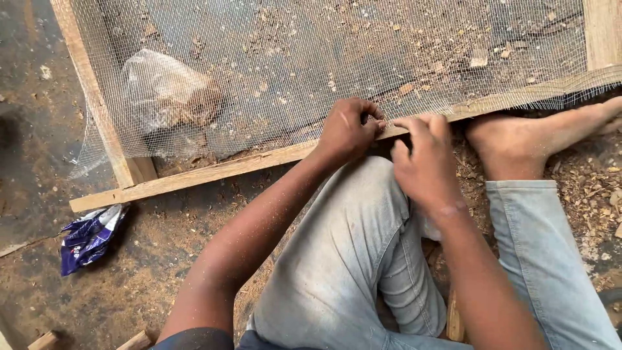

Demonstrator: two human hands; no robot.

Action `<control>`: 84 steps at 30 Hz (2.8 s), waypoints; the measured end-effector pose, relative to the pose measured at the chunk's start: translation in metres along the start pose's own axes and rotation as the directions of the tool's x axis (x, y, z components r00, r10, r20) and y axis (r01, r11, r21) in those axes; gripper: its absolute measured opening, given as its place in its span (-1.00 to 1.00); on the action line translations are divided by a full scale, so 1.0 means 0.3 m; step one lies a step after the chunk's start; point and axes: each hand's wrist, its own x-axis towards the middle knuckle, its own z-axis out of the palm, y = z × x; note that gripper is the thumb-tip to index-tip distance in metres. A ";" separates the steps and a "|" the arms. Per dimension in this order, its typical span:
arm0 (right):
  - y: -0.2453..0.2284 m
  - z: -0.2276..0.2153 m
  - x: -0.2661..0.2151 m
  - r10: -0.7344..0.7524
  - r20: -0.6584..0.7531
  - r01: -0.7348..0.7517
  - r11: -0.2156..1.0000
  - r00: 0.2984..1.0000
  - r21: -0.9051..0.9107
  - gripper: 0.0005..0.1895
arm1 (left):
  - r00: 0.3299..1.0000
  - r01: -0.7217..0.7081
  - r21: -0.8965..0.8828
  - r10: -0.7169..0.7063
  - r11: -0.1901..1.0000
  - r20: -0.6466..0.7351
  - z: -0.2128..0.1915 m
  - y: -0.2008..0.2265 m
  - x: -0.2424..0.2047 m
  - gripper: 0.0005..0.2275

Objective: Secure metal mesh to a wooden frame using staples and a hammer.

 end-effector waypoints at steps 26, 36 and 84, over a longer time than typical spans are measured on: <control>0.308 -0.115 -0.556 0.447 0.290 -0.249 0.813 0.846 -0.527 -0.34 | 0.977 -0.173 0.237 0.198 0.956 -0.085 0.041 -0.011 -0.054 -0.86; 0.364 -0.007 -0.619 0.540 0.186 -0.326 0.710 0.821 -0.624 -0.05 | 0.980 -0.146 0.272 0.177 0.951 -0.095 0.030 -0.031 -0.082 -0.86; -0.171 -0.261 -0.090 0.260 0.108 -0.278 0.933 0.960 0.228 -0.31 | 0.975 -0.092 0.198 0.129 0.976 -0.179 0.011 0.005 -0.108 -0.87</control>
